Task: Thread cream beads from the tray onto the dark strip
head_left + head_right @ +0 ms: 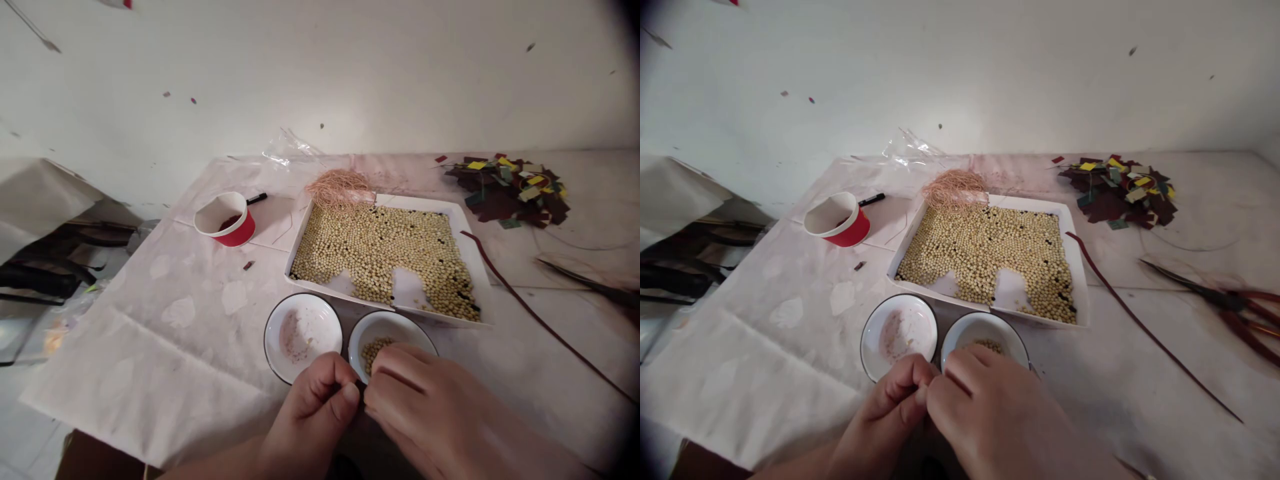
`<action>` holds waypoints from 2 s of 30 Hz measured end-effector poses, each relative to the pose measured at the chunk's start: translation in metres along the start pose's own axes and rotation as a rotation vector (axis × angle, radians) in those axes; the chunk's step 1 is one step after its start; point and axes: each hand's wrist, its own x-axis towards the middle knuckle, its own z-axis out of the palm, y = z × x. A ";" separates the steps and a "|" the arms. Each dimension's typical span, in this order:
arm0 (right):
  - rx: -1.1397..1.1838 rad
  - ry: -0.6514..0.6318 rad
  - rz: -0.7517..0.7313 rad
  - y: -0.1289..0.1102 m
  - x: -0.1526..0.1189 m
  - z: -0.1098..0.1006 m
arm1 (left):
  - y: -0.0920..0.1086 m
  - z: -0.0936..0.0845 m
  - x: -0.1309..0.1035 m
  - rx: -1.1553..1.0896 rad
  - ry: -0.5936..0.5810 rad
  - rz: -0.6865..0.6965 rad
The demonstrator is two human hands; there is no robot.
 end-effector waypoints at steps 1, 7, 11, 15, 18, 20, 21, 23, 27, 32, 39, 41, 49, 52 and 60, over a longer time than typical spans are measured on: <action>-0.008 -0.006 0.005 0.000 0.000 0.001 | 0.000 0.000 0.000 0.001 -0.001 -0.001; 0.108 -0.070 0.028 0.003 0.005 0.002 | -0.002 -0.003 -0.001 0.014 0.006 0.006; 0.161 -0.113 0.065 0.003 0.007 -0.002 | -0.003 -0.004 -0.001 0.024 -0.029 0.017; 0.169 -0.087 0.086 0.004 0.006 -0.002 | -0.007 -0.006 0.000 0.000 -0.056 0.037; 0.149 -0.056 0.079 0.005 0.006 0.001 | -0.009 -0.008 0.000 0.005 -0.051 0.031; 0.111 -0.037 0.051 0.004 0.006 0.003 | -0.009 -0.008 0.000 0.031 -0.035 0.019; 0.086 -0.028 0.035 0.003 0.006 0.004 | -0.009 -0.008 0.000 0.042 -0.029 0.015; 0.041 0.001 0.004 0.002 0.005 0.005 | -0.008 -0.007 0.000 0.050 -0.021 0.007; 0.002 0.042 -0.007 0.000 0.004 0.002 | -0.007 -0.006 -0.001 0.034 -0.037 0.007; -0.026 0.076 -0.034 -0.002 0.003 0.006 | -0.011 -0.011 0.000 0.049 -0.025 0.012; 0.053 -0.006 0.122 0.011 0.004 -0.001 | -0.022 -0.017 0.004 -0.002 -0.148 0.122; 0.092 -0.077 0.179 0.016 0.005 -0.005 | -0.020 -0.015 0.005 0.008 -0.156 0.165; -0.090 0.127 0.401 0.087 0.001 -0.023 | -0.018 -0.015 0.005 0.002 -0.135 0.153; -0.124 0.096 0.467 0.118 -0.001 -0.023 | -0.019 -0.015 0.005 0.010 -0.122 0.136; -0.004 -0.056 0.387 0.122 0.008 -0.013 | -0.015 -0.011 0.004 -0.043 -0.081 0.075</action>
